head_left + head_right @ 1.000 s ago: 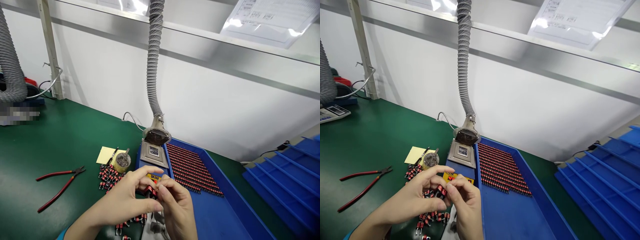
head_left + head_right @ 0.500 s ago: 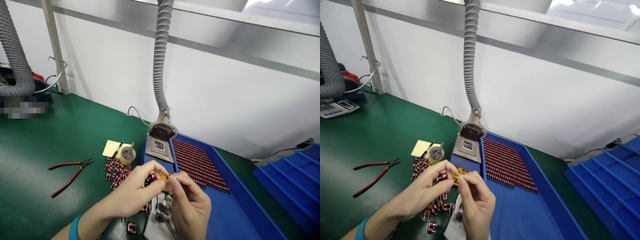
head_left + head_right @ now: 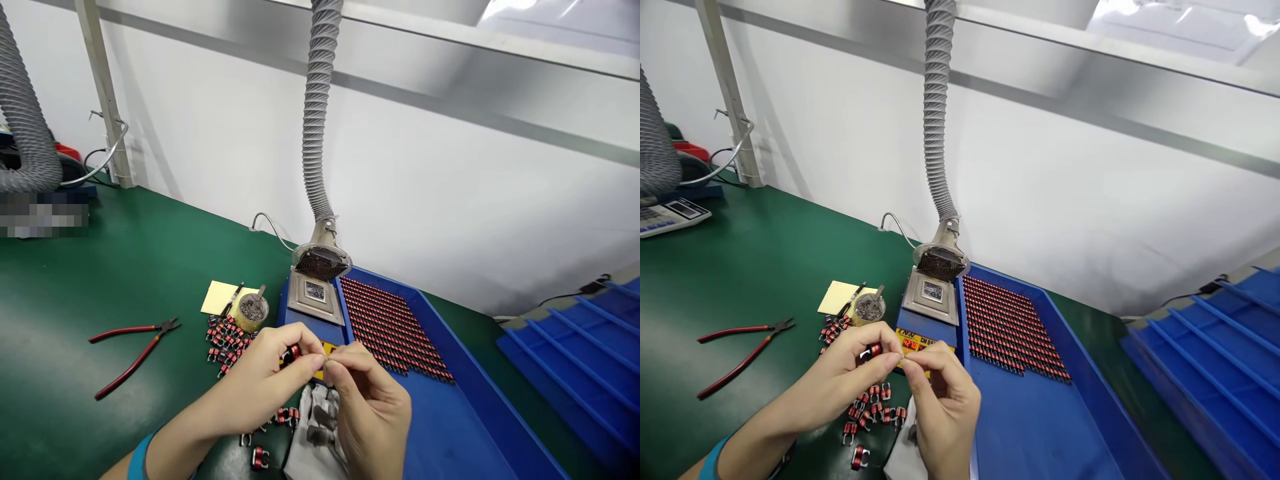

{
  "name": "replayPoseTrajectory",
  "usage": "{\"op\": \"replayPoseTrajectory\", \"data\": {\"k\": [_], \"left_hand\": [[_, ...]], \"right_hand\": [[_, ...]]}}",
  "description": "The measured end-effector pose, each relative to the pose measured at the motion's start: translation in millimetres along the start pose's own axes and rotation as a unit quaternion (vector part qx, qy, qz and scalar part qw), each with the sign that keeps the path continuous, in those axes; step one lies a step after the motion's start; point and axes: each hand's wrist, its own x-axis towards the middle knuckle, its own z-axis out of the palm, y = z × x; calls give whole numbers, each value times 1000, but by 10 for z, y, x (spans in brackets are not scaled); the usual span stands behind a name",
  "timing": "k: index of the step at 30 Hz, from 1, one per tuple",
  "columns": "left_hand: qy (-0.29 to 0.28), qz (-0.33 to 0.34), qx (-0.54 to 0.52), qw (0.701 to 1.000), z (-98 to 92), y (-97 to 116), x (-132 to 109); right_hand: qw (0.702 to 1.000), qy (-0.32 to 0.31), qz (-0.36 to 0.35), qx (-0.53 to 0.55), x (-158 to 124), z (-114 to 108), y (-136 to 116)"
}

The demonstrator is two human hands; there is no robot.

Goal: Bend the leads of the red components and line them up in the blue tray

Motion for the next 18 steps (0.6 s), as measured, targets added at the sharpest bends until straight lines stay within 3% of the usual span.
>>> {"op": "replayPoseTrajectory", "data": {"k": [6,9,18], "left_hand": [[9,-8,3,1000,2,17,2],[6,-4,6,1000,2,26,1],[15,0,-18,1000,-3,-2,-2]], "right_hand": [[995,43,-60,-62,-28,-2,-80],[994,25,-85,-68,-29,-3,-104],[998,-52,30,-36,35,-65,-103]]}}
